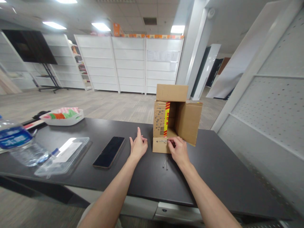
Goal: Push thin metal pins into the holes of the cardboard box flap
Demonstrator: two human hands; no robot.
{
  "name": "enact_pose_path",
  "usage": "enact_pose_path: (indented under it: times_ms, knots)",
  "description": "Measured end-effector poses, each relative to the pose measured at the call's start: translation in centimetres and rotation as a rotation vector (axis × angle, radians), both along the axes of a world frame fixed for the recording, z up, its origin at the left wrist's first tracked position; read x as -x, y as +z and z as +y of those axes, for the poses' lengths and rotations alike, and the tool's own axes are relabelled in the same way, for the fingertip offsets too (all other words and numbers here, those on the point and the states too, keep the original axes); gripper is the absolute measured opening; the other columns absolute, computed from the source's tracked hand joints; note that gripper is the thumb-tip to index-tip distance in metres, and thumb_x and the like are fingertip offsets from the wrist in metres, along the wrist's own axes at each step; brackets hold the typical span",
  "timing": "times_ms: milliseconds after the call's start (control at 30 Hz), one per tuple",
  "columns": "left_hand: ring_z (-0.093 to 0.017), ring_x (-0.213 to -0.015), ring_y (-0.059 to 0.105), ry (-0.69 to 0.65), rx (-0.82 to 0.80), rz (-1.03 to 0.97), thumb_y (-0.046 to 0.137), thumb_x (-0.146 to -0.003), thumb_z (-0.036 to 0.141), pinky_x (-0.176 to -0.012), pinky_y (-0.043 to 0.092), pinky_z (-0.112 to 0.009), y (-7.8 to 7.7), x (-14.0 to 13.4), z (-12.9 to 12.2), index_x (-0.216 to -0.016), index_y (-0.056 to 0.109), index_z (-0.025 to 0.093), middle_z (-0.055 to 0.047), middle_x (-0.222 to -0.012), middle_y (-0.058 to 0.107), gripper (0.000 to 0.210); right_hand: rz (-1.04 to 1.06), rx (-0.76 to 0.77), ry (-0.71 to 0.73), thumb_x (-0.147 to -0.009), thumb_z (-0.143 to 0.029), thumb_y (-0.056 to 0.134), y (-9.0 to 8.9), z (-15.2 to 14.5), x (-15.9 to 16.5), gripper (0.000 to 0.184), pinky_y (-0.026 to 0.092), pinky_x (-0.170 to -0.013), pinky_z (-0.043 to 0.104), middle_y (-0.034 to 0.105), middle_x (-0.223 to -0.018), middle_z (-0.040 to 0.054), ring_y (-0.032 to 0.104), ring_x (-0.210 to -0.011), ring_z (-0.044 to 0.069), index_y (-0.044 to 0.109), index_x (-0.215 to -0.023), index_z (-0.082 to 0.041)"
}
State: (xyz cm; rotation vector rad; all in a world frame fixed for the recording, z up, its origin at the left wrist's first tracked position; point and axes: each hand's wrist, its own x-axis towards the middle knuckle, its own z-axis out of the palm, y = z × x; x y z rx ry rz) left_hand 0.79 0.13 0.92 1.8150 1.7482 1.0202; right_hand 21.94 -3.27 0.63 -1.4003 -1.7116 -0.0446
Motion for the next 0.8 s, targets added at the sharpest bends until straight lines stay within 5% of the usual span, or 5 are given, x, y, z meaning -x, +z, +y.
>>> enact_pose_path:
  times_ms: [800]
  knots:
    - [-0.02,-0.126,0.058,0.009,0.007,0.003,0.048,-0.087,0.017,-0.121,0.002,-0.061,0.28,-0.08,-0.18,-0.156,0.001,0.016,-0.003,-0.097,0.076,0.084,0.038,0.01,0.021,-0.089,-0.026,0.052,0.22,-0.06,0.06,0.017,0.041,-0.071,0.032,0.066,-0.083,0.0044,0.058,-0.075,0.02,0.067,-0.086,-0.021]
